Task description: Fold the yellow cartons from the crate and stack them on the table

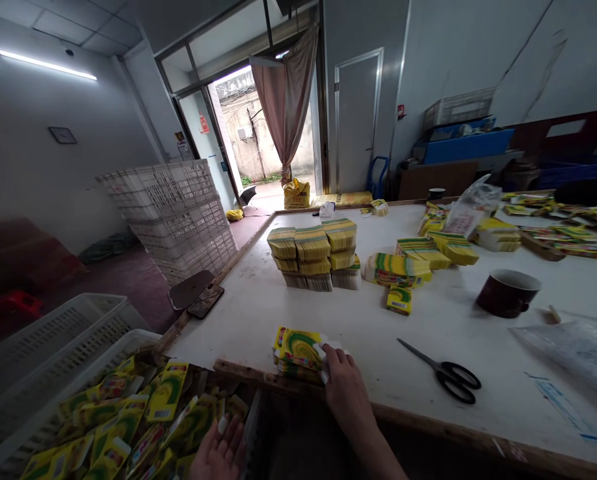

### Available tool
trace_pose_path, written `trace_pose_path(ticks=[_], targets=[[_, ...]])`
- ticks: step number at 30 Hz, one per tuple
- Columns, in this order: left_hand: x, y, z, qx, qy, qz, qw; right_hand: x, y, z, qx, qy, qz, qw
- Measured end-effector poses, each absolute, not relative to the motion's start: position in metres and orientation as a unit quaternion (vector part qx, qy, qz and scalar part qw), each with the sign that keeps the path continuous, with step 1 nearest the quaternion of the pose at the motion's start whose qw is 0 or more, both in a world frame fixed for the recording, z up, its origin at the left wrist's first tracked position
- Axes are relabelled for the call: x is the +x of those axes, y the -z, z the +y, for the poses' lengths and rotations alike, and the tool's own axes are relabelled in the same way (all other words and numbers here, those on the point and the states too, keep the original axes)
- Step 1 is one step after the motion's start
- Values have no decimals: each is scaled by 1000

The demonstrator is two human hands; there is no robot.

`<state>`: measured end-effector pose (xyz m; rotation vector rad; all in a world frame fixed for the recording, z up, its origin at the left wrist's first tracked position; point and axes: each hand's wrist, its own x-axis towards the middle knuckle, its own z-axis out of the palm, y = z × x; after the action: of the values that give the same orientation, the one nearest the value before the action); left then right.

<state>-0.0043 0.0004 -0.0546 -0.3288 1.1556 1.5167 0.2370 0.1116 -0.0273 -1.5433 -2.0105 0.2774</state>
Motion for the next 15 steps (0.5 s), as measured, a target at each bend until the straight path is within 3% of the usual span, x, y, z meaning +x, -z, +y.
trace_pose_path(ticks=[15], targets=[[29,60,5,-112,-596,524,598,226,12,123,-554,-130,-782,255]])
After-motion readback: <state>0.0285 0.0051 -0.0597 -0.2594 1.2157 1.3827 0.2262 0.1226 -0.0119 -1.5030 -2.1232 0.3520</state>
